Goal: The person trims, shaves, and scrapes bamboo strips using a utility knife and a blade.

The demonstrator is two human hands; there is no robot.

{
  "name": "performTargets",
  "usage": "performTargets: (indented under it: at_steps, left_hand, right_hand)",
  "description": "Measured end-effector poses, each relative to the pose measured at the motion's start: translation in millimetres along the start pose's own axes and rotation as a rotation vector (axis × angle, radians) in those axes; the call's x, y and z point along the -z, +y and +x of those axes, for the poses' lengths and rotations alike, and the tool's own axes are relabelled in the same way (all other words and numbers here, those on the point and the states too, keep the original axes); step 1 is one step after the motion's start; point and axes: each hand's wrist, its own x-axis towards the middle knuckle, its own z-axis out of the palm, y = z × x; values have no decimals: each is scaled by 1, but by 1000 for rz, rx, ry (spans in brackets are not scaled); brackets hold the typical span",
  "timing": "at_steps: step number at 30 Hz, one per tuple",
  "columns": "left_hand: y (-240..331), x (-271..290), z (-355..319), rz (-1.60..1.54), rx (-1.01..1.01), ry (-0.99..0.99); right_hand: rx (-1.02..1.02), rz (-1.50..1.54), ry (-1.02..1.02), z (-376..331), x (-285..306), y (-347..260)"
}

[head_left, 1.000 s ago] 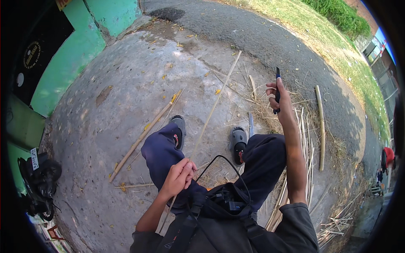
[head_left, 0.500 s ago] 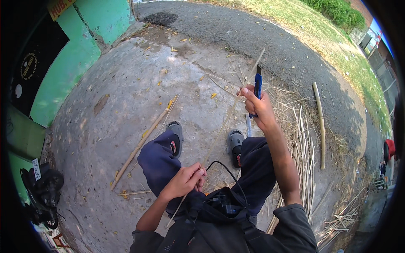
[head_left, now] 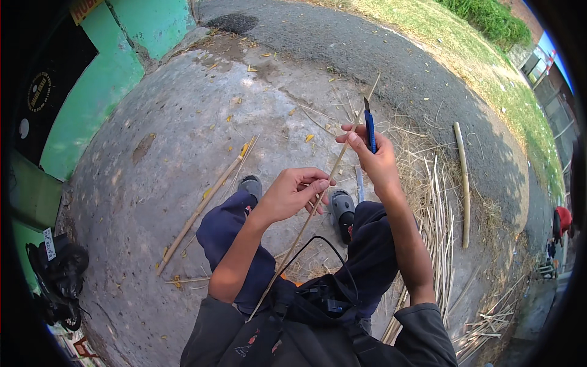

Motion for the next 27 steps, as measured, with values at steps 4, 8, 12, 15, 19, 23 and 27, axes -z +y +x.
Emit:
performTargets:
  at_steps: [4, 8, 12, 15, 19, 23, 27]
  left_hand:
    - [-31, -4, 5, -215, -99, 68]
    - [-33, -10, 4, -347, -119, 138]
    - [-36, -12, -2, -426, -97, 174]
    - [-43, -15, 1, -514, -135, 146]
    - [-39, -20, 3, -566, -153, 186]
    - [-41, -23, 5, -507, -163, 237]
    - [-42, -27, 2, -495, -157, 213]
  right_hand:
    - [98, -272, 139, -8, 6, 7]
    - [-43, -491, 59, -7, 29, 26]
    - [120, -604, -207, -10, 19, 19]
    - [274, -720, -354, -5, 10, 15]
    - [166, -744, -363, -10, 5, 11]
    - [288, -804, -318, -16, 2, 24]
    - [269, -866, -304, -18, -1, 27]
